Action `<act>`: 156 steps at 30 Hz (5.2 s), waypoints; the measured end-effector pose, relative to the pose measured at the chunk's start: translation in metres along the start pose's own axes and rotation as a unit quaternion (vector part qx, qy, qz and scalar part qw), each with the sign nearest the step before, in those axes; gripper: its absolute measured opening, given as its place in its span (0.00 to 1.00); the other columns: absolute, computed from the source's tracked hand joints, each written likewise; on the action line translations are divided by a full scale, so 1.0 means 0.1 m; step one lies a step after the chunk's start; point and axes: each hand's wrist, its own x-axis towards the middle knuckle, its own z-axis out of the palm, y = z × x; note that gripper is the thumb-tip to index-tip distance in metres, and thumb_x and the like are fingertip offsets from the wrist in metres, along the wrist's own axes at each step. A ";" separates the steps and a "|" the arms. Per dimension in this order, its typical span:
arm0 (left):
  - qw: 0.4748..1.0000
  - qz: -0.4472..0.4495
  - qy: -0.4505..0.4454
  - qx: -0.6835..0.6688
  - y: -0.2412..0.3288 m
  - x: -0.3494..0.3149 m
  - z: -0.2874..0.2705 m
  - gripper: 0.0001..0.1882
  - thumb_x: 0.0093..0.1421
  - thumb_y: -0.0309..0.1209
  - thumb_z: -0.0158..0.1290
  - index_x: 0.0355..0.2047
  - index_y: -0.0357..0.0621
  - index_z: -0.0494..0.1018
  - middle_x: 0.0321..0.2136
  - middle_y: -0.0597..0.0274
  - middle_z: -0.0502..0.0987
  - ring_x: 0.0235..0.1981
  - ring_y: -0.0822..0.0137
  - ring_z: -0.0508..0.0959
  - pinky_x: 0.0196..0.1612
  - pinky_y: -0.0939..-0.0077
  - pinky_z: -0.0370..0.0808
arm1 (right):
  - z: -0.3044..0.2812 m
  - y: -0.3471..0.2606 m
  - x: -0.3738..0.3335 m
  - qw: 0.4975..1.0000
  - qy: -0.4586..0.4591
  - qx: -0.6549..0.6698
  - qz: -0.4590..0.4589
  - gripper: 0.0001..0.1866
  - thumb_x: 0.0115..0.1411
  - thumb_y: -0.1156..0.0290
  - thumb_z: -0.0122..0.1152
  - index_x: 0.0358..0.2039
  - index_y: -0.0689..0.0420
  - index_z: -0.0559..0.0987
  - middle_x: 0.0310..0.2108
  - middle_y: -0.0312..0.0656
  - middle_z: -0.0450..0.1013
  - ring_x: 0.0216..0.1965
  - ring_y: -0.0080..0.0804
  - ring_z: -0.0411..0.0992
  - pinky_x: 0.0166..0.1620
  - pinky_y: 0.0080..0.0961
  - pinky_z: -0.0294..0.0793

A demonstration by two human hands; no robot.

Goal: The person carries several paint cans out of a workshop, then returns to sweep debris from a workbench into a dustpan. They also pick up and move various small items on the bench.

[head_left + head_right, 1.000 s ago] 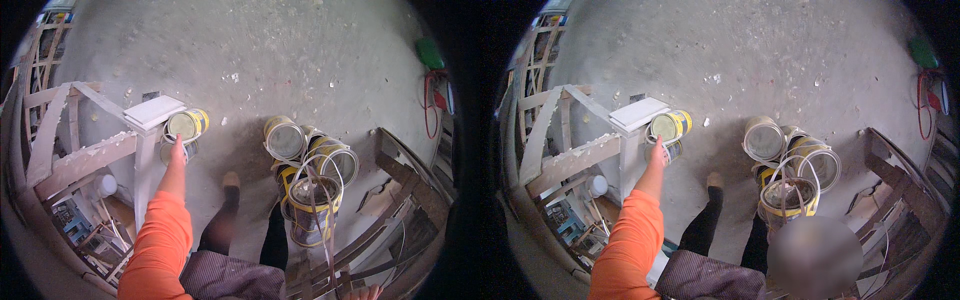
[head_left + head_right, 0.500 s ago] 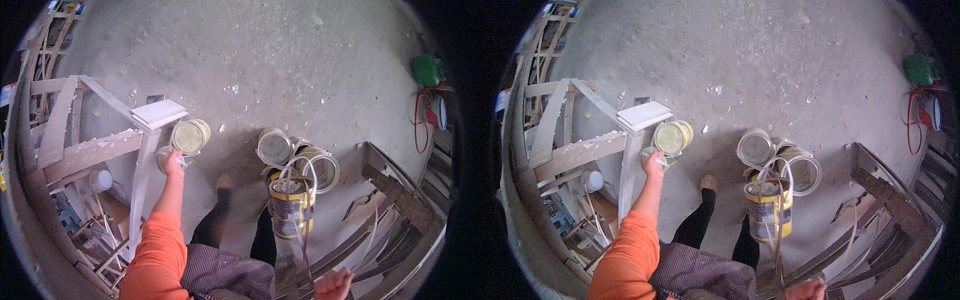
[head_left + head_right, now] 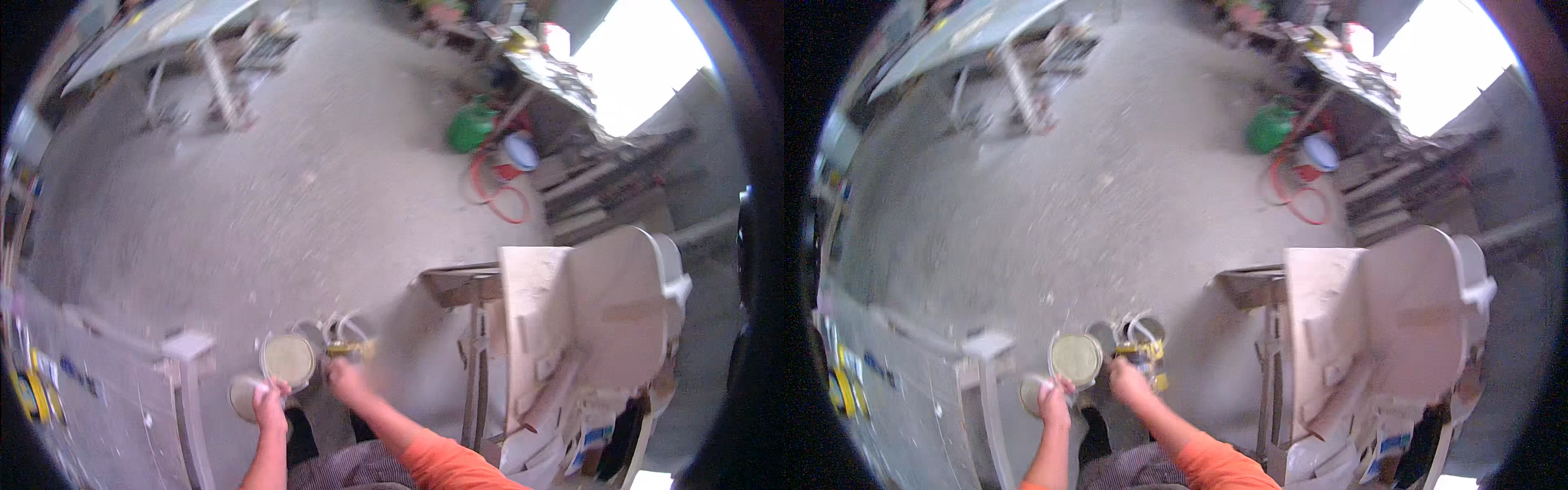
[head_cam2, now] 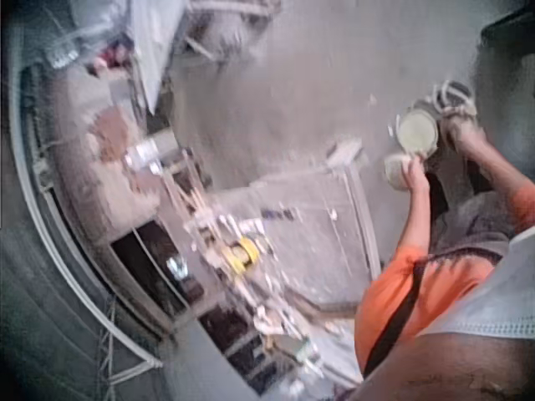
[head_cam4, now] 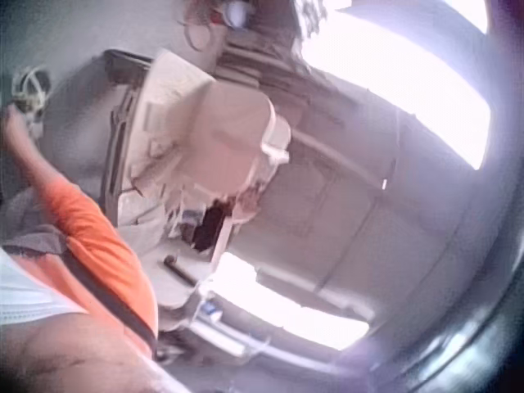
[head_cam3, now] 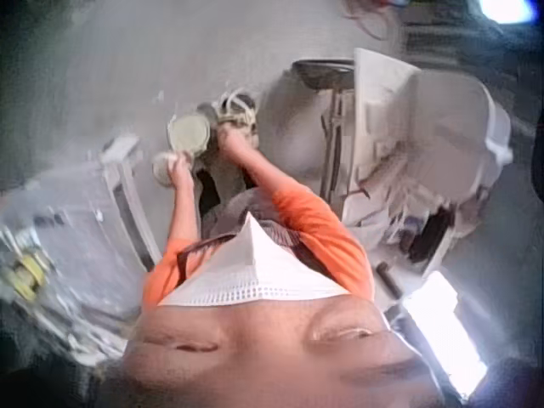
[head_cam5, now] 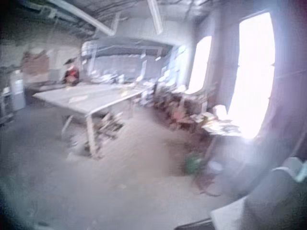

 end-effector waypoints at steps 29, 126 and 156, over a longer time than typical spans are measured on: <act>0.304 0.140 -0.331 0.882 1.18 -0.85 1.45 0.18 0.52 0.39 0.44 0.36 0.43 0.78 0.40 0.52 0.78 0.42 0.53 0.78 0.42 0.61 0.74 | -0.63 0.08 -0.35 0.988 -0.005 0.010 -0.153 0.18 0.55 0.65 0.50 0.43 0.60 0.75 0.41 0.55 0.73 0.44 0.52 0.72 0.47 0.41 0.70; 0.824 -0.191 0.530 -0.067 -2.38 -5.76 -2.59 0.20 0.52 0.43 0.55 0.25 0.33 0.76 0.15 0.60 0.73 0.19 0.68 0.73 0.27 0.68 0.72 | 0.85 -0.69 -2.55 0.702 -0.374 -0.458 -0.397 0.22 0.56 0.53 0.54 0.31 0.64 0.77 0.29 0.57 0.73 0.31 0.48 0.73 0.37 0.37 0.70; 0.428 0.042 0.773 -0.467 -3.34 -8.12 -2.56 0.14 0.60 0.37 0.52 0.24 0.39 0.71 0.16 0.67 0.71 0.18 0.74 0.71 0.23 0.78 0.68 | 3.34 0.69 -8.83 0.386 -0.815 -0.414 -0.124 0.10 0.58 0.70 0.55 0.22 0.50 0.65 0.13 0.24 0.51 0.10 0.12 0.47 0.12 0.14 0.42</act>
